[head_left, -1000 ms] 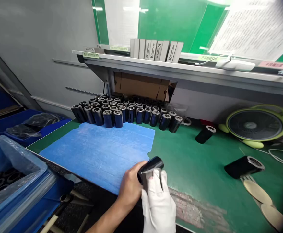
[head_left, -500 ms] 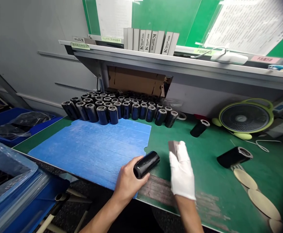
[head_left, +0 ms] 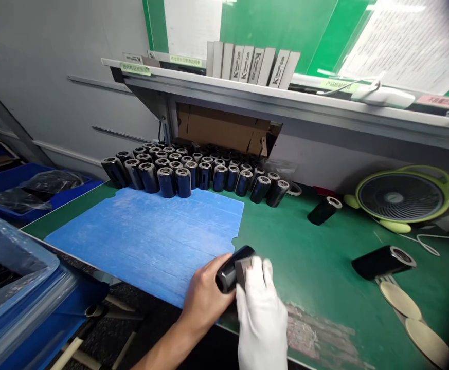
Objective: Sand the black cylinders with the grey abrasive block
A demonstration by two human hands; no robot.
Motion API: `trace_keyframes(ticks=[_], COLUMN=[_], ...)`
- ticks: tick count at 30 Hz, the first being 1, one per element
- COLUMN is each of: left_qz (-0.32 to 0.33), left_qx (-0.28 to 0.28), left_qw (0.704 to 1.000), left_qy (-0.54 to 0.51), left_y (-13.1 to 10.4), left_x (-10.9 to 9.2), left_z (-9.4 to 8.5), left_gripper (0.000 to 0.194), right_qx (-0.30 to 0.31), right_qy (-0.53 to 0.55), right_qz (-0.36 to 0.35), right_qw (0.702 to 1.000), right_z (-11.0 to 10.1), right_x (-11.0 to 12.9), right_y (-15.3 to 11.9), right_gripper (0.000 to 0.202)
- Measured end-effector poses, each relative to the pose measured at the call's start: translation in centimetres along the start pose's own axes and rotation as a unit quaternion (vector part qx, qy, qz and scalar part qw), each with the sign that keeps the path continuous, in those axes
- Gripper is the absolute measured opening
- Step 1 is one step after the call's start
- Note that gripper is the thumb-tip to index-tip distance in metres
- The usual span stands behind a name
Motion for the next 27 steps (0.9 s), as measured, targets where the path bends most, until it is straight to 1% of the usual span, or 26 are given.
trace_keyframes(ticks=[2,4,9,14,17,19,23,25,27], left_qz=[0.015,0.017,-0.014,0.01,0.003,0.003,0.018,0.008,-0.004], left_qx=[-0.007,-0.01,0.002,-0.006,0.004,0.004,-0.011,-0.008,0.0], left_qw=[1.0,1.0,1.0,1.0,1.0,1.0,1.0,1.0,1.0], left_qy=[0.003,0.0,-0.006,0.003,-0.006,-0.003,0.008,-0.002,-0.011], left_y=[0.0,0.0,0.0,0.0,0.1,0.1,0.3,0.3,0.3], left_x=[0.0,-0.1,-0.2,0.3,0.6,0.8,0.8,0.7,0.5], left_z=[0.0,0.0,-0.1,-0.2,-0.1,-0.1,-0.1,-0.1,-0.1], left_gripper=[0.052,0.053,0.05,0.051,0.046,0.045,0.048,0.047,0.045], right_qx=[-0.002,-0.005,0.034,0.004,-0.005,-0.004,0.016,0.011,-0.014], right_qy=[0.009,0.019,-0.007,-0.001,-0.032,-0.036,-0.014,-0.028,-0.053], right_qz=[-0.018,-0.032,0.008,0.006,0.004,-0.002,0.013,0.005,-0.021], right_qw=[1.0,0.999,0.999,1.0,0.999,0.999,1.0,1.0,0.998], right_z=[0.0,-0.4,-1.2,-0.7,-0.8,-1.0,-1.1,-0.9,-0.7], right_x=[0.1,0.3,0.8,0.9,1.0,1.2,1.2,1.2,1.2], right_y=[0.5,1.0,0.0,1.2,0.7,0.5,1.7,1.6,0.9], right_gripper=[0.048,0.047,0.047,0.048,0.049,0.048,0.047,0.047,0.047])
Point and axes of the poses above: each hand's wrist, its own y-axis towards the middle knuckle, its own z-axis out of the palm, x = y × z, the point moved 1 cm from there along y, towards the middle knuckle, and after that the axes turned 2 degrees about -z, right-handed, at the moved point
